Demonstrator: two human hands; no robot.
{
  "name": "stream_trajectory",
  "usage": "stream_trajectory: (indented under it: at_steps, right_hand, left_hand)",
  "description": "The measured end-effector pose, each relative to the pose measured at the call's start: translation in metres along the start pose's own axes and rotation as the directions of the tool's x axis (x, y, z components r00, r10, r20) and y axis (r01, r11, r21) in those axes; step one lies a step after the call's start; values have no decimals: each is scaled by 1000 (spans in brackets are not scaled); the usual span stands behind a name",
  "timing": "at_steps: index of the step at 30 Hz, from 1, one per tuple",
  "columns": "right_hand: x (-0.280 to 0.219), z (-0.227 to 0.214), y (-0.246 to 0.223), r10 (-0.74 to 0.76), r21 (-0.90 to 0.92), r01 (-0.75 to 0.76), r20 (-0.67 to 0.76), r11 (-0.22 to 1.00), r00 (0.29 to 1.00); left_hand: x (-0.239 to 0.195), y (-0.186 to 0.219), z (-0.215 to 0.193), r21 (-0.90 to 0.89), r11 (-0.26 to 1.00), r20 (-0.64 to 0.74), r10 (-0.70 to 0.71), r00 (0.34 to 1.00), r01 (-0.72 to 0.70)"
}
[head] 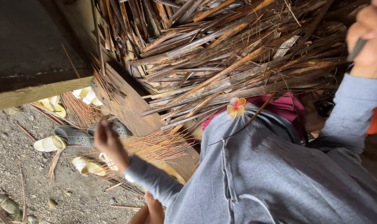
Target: The person sits on the ground and uses a knife to split thin sticks from a large pile. They repeatedly pull sticks from the pile, hold them with one hand, and split them lengthwise with the knife, dropping the processed pieces onto the ground.
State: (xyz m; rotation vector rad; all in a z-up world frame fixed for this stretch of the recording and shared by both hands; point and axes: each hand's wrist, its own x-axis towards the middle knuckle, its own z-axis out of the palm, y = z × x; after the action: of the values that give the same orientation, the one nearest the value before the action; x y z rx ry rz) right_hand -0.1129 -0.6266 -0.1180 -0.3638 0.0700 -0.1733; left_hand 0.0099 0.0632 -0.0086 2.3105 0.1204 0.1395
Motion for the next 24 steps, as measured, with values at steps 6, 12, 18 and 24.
stream_trajectory:
  at_steps: [6, 12, 18, 24]
  right_hand:
    - [9, 138, 104, -58, -766, -173, -265, 620, 962]
    - [-14, 157, 190, 106, -645, -123, -66, 754, 992]
    - [-26, 155, 232, 291, -443, -312, -117, 840, 949]
    - [-13, 154, 226, 313, -601, -383, -224, 702, 923]
  left_hand:
    - [-6, 69, 134, -268, 959, 320, -6, 947, 96]
    - [-13, 151, 181, -466, 884, 395, 250, 884, -41]
    - [-13, 111, 198, -351, 936, 452, 170, 876, 0]
    - [-27, 105, 192, -376, 916, 522, 82, 849, 143]
